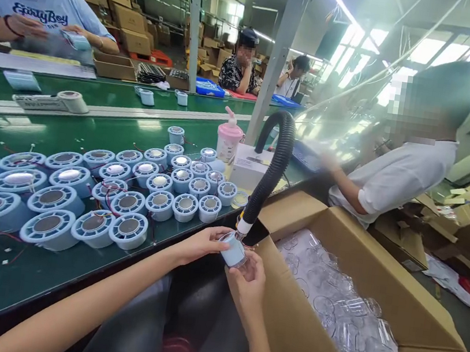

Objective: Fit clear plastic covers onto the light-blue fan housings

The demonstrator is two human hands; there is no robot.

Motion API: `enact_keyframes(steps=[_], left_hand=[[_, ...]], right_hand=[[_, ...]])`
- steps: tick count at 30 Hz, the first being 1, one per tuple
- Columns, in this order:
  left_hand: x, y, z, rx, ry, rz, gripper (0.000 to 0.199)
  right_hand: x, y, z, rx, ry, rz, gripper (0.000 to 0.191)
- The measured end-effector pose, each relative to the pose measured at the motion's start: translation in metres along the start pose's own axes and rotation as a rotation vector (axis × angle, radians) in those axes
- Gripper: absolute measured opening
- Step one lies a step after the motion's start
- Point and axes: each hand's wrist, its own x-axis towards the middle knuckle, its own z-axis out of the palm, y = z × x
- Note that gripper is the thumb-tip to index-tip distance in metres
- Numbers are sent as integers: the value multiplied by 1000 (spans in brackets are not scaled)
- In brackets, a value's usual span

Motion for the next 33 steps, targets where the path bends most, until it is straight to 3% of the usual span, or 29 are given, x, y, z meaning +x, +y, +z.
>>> enact_keyframes(steps=[6, 10, 14, 23, 33], left_hand=[[-53, 4, -8, 75, -39, -21, 74], [-101, 15, 0, 212, -83, 8, 78], [-132, 25, 11, 271, -90, 100, 70], [-156, 37, 16, 395, -34, 201, 72], [-164, 40, 17, 461, -15, 228, 72]], right_hand=[[-9, -30, -10, -61, -274, -40, 37], [-20, -63, -17, -204, -497, -126, 37], [-28, -86, -16, -321, -655, -179, 41], [-30, -117, -8, -99, -746, 258, 37], [-29, -121, 0, 166, -750, 459, 37]])
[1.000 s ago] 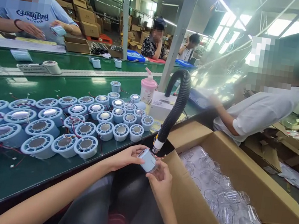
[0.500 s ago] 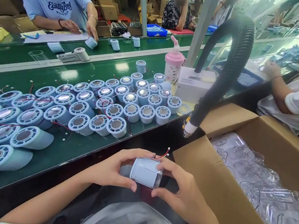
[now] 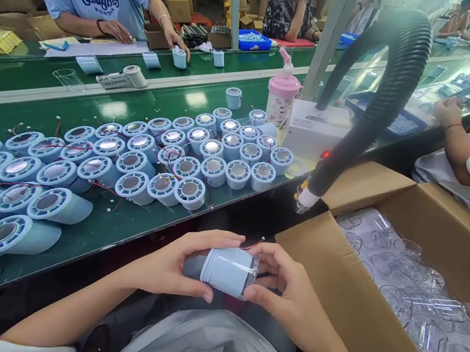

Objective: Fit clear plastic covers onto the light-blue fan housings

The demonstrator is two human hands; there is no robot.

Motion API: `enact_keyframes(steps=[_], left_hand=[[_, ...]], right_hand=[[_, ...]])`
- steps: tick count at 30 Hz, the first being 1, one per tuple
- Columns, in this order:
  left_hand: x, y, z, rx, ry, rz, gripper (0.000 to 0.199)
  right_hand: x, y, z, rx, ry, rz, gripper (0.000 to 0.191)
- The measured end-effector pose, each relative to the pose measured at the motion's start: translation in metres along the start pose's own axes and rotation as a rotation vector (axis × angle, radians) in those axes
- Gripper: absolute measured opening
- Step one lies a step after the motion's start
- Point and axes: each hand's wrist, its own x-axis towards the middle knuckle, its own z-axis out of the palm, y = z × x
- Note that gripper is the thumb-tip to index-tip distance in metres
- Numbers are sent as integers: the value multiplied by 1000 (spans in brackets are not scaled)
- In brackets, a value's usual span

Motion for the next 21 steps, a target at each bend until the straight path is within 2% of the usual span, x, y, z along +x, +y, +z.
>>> enact_keyframes(steps=[10, 21], left_hand=[[-4, 0, 0, 65, 11, 57, 73], [-5, -5, 4, -34, 2, 102, 78]], right_hand=[[5, 6, 9, 202, 38, 119, 40], [8, 10, 16, 312, 44, 271, 48]])
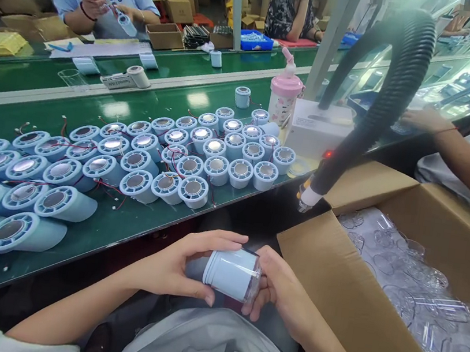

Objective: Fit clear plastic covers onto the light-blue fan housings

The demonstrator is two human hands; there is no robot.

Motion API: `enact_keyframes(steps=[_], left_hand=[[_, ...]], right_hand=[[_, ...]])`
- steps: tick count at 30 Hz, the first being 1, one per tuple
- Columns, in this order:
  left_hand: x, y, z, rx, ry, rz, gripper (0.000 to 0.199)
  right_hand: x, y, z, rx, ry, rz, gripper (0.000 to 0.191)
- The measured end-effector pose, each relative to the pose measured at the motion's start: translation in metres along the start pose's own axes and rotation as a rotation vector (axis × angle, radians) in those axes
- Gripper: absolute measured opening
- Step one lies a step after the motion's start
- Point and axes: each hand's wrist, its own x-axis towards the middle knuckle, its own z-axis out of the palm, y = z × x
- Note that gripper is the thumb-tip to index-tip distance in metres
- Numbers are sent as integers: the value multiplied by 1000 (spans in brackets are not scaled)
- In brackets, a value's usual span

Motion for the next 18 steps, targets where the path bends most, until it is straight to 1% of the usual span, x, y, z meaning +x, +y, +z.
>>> enact_keyframes(steps=[4, 8, 11, 13, 14, 15, 16, 17, 18], left_hand=[[0, -1, 0, 10, 0, 3, 79], [0, -2, 1, 32, 15, 15, 80], [-1, 0, 5, 22, 24, -21, 76], [-2, 3, 7, -4, 34, -67, 69], [-2, 5, 9, -21, 43, -99, 65], [-3, 6, 10, -46, 56, -139, 62], [-3, 8, 11, -77, 71, -185, 61], [-3, 9, 11, -113, 85, -233, 60], [-4, 9, 12, -151, 97, -278, 59]], right_hand=[[4, 3, 2, 95, -7, 96, 56], [6, 1, 2, 157, -81, 236, 61], [4, -1, 3, 190, -111, 346, 71], [3, 1, 2, 167, -126, 376, 76], [2, 3, 2, 133, -123, 355, 75], [1, 6, 0, 81, -98, 298, 70], [0, 9, -2, 1, -47, 206, 63], [-1, 12, -4, -107, 23, 79, 53], [-2, 15, -6, -240, 100, -77, 41]])
